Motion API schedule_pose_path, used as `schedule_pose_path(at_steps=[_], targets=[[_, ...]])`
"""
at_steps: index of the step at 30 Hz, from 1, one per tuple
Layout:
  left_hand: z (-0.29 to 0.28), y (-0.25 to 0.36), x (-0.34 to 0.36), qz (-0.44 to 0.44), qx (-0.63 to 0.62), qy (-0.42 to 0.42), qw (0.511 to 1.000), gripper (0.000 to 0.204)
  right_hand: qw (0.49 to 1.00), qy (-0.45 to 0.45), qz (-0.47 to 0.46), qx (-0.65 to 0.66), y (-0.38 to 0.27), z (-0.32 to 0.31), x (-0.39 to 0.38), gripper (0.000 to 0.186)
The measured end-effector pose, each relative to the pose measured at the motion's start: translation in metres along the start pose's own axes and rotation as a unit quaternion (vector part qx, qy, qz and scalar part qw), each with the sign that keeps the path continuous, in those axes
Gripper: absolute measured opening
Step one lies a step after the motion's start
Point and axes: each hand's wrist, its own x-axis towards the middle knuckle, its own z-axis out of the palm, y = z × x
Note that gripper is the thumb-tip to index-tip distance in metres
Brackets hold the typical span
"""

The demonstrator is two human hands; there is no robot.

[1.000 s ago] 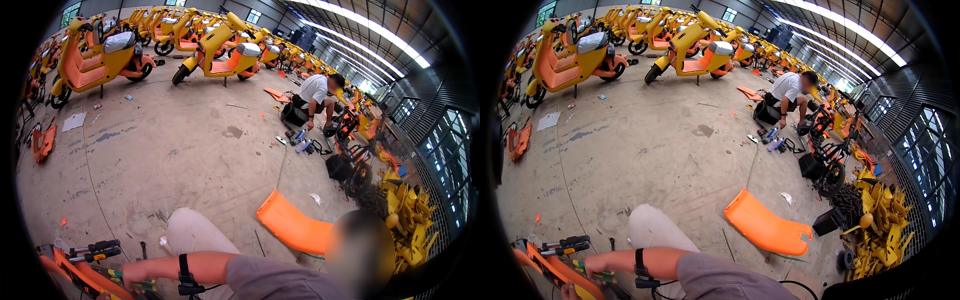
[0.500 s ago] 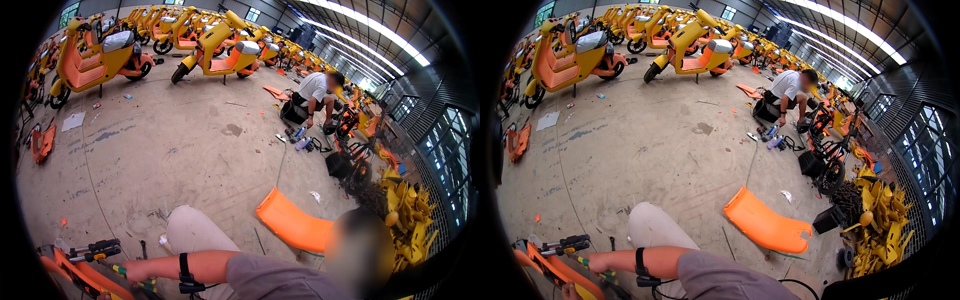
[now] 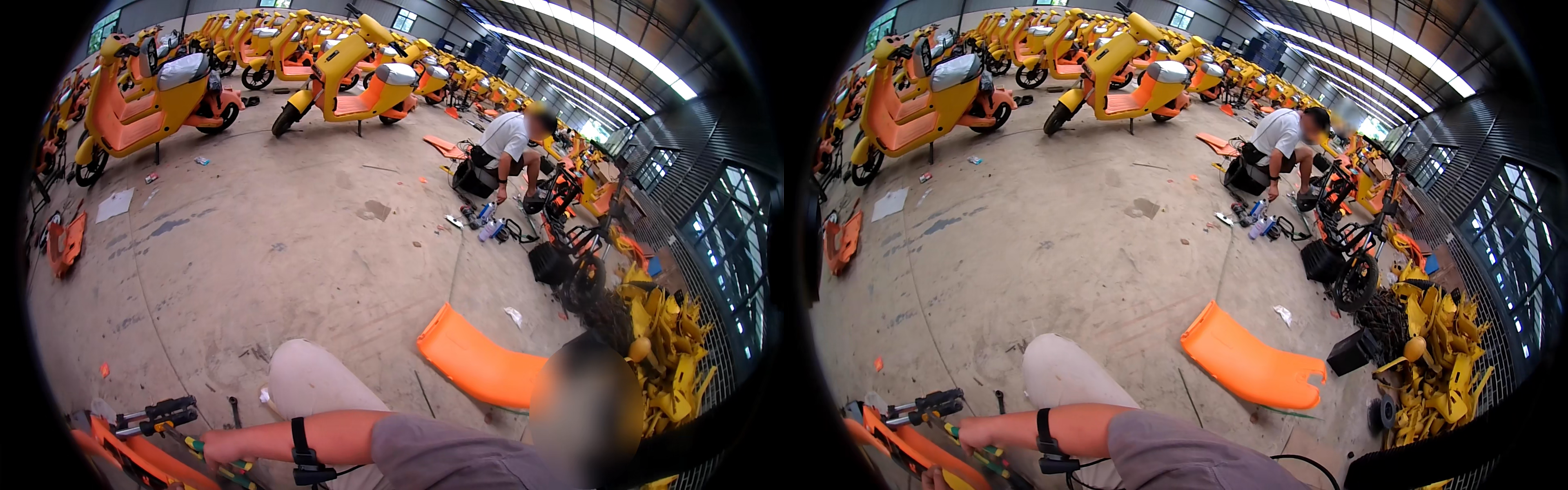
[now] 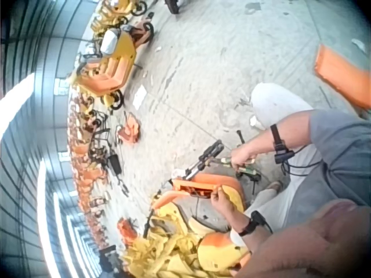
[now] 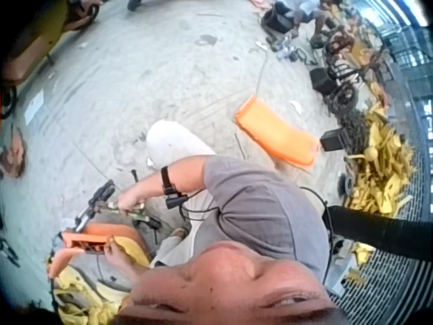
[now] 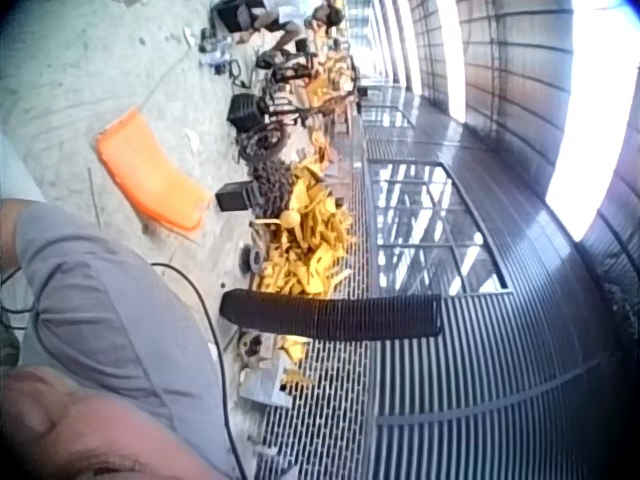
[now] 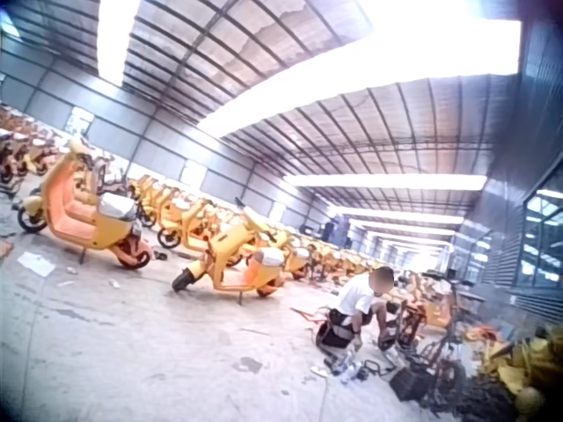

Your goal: The person uses pliers to cut and manipulate small electrical components and wires on the front assembly of a scooter while sitting on the floor of a large warehouse.

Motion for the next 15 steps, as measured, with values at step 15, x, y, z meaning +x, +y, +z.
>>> schedule_pose_path(at_steps=[15], targets=[[-0.005,0.003,-0.003,0.007,-0.022,0.003,1.0,0.014,0.933,-0.077,-0.047,0.347,-0.026,0.009,-0.037,0.075]])
